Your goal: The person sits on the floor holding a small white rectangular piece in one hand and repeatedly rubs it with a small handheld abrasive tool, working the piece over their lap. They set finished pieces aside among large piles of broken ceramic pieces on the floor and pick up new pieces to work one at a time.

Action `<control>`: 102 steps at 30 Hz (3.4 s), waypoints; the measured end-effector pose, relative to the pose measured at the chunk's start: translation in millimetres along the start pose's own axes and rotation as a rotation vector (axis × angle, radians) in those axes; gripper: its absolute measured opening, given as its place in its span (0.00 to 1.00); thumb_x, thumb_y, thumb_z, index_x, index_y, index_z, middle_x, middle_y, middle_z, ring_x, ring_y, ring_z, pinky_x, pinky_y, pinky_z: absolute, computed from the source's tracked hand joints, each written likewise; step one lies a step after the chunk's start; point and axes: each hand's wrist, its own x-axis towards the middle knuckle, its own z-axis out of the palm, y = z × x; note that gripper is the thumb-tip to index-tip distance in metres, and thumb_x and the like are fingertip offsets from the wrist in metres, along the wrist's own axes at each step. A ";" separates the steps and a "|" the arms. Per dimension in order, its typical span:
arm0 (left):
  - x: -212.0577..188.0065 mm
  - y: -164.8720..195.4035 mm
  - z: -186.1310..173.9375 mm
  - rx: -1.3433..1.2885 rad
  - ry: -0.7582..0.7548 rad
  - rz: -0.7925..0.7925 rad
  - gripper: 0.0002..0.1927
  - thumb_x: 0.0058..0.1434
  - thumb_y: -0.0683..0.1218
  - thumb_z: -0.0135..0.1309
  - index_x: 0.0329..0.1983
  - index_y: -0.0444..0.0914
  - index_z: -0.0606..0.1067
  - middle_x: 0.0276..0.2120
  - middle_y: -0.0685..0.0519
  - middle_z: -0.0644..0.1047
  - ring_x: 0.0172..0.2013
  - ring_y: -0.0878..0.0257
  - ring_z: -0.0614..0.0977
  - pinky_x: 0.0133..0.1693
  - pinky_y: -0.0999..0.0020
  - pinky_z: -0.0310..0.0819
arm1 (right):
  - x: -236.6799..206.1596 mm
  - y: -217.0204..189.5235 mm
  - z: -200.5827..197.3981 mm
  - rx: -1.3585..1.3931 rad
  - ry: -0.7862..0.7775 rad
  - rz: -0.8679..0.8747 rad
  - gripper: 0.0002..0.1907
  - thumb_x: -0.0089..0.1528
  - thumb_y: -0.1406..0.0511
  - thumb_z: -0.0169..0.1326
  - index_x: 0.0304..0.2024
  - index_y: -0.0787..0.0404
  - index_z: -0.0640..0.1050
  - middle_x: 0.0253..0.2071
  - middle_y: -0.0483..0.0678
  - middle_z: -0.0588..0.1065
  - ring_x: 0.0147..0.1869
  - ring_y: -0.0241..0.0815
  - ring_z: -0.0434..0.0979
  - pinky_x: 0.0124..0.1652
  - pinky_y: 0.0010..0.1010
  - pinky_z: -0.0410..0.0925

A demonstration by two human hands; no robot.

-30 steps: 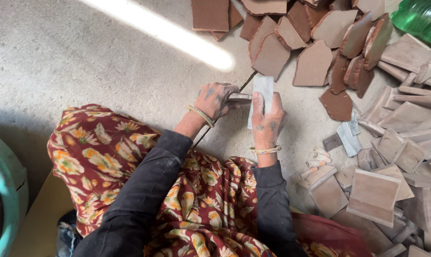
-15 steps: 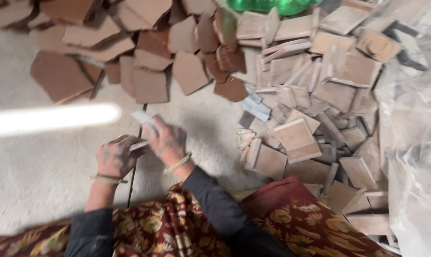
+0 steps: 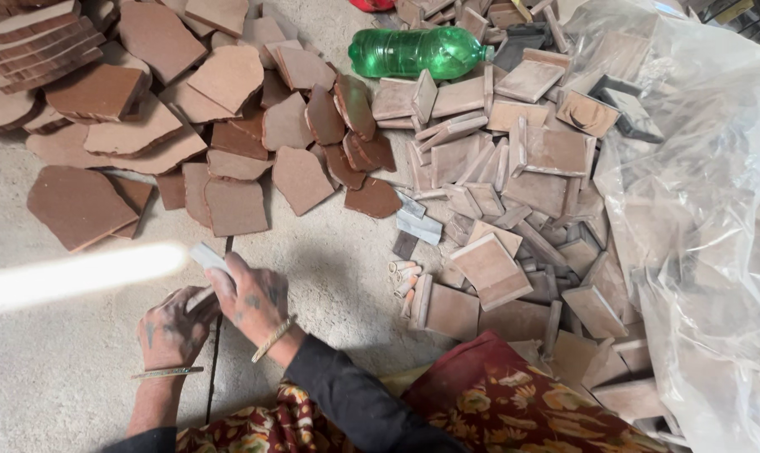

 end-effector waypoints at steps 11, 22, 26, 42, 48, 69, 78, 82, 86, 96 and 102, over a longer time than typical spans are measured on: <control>-11.2 14.0 25.2 0.178 0.171 -0.035 0.13 0.59 0.50 0.63 0.47 0.47 0.82 0.38 0.53 0.84 0.28 0.62 0.83 0.33 0.66 0.81 | 2.8 10.1 11.9 -0.001 -0.006 0.089 0.21 0.70 0.49 0.48 0.44 0.60 0.75 0.31 0.51 0.80 0.23 0.42 0.79 0.25 0.33 0.73; -18.3 31.5 43.2 0.194 0.152 -0.017 0.18 0.60 0.59 0.62 0.47 0.46 0.83 0.36 0.53 0.84 0.21 0.63 0.81 0.21 0.68 0.73 | 28.6 19.1 -3.2 -0.026 0.210 0.160 0.30 0.67 0.42 0.48 0.42 0.63 0.78 0.27 0.56 0.80 0.28 0.50 0.82 0.29 0.39 0.72; -19.5 22.3 45.6 0.128 0.173 -0.015 0.14 0.67 0.55 0.57 0.52 0.46 0.82 0.37 0.55 0.84 0.23 0.67 0.80 0.24 0.71 0.74 | 11.1 6.2 7.4 -0.072 0.121 0.059 0.29 0.69 0.43 0.46 0.43 0.62 0.78 0.29 0.57 0.79 0.30 0.51 0.82 0.31 0.41 0.73; -16.5 31.1 29.8 0.114 0.118 -0.058 0.19 0.59 0.53 0.61 0.54 0.50 0.81 0.39 0.48 0.84 0.33 0.50 0.85 0.36 0.56 0.80 | 33.3 30.1 6.2 -0.072 0.219 0.011 0.26 0.68 0.45 0.52 0.42 0.61 0.79 0.31 0.58 0.79 0.33 0.57 0.82 0.35 0.45 0.72; -13.2 39.9 29.8 0.116 0.038 -0.145 0.19 0.61 0.58 0.61 0.52 0.49 0.81 0.37 0.47 0.84 0.32 0.49 0.86 0.35 0.53 0.79 | 32.8 32.0 4.4 -0.071 0.109 0.161 0.27 0.67 0.44 0.50 0.41 0.61 0.79 0.29 0.56 0.80 0.29 0.54 0.82 0.32 0.44 0.72; -11.4 31.9 35.9 0.145 0.121 -0.040 0.14 0.61 0.53 0.59 0.50 0.48 0.81 0.35 0.50 0.85 0.28 0.55 0.84 0.31 0.59 0.78 | 34.0 31.4 5.0 -0.031 0.180 0.147 0.26 0.64 0.44 0.54 0.39 0.60 0.79 0.27 0.56 0.81 0.30 0.51 0.81 0.31 0.43 0.71; -8.0 25.4 41.0 0.216 -0.002 -0.097 0.16 0.64 0.52 0.58 0.55 0.51 0.80 0.31 0.51 0.84 0.29 0.55 0.85 0.31 0.58 0.78 | 35.9 32.5 1.8 0.157 0.202 0.063 0.27 0.66 0.44 0.52 0.44 0.61 0.80 0.36 0.55 0.83 0.36 0.46 0.84 0.37 0.37 0.75; -8.4 29.3 44.5 0.255 0.012 -0.074 0.14 0.66 0.50 0.57 0.55 0.51 0.80 0.34 0.50 0.84 0.28 0.56 0.86 0.30 0.59 0.79 | 25.8 29.3 -0.5 -0.031 0.144 0.197 0.26 0.64 0.46 0.56 0.46 0.61 0.80 0.30 0.56 0.80 0.33 0.51 0.81 0.33 0.42 0.72; -7.6 29.2 39.2 0.294 0.075 0.020 0.13 0.62 0.49 0.57 0.50 0.47 0.80 0.38 0.52 0.84 0.33 0.59 0.86 0.33 0.61 0.81 | 5.2 17.2 11.0 -0.016 0.084 0.150 0.25 0.67 0.46 0.55 0.43 0.61 0.79 0.32 0.56 0.79 0.35 0.54 0.82 0.35 0.42 0.73; 2.5 14.5 32.7 0.147 -0.130 -0.014 0.22 0.58 0.54 0.62 0.56 0.50 0.80 0.33 0.50 0.85 0.26 0.59 0.85 0.35 0.64 0.82 | 7.3 41.0 15.9 0.078 0.286 0.013 0.23 0.70 0.48 0.50 0.42 0.60 0.78 0.31 0.53 0.80 0.31 0.47 0.83 0.34 0.40 0.75; -1.5 15.8 28.1 0.113 -0.040 0.103 0.25 0.54 0.54 0.60 0.57 0.48 0.79 0.34 0.47 0.84 0.29 0.53 0.85 0.36 0.59 0.81 | 13.3 46.8 28.7 -0.049 0.221 0.064 0.25 0.69 0.44 0.50 0.41 0.58 0.78 0.29 0.52 0.81 0.28 0.47 0.82 0.32 0.41 0.73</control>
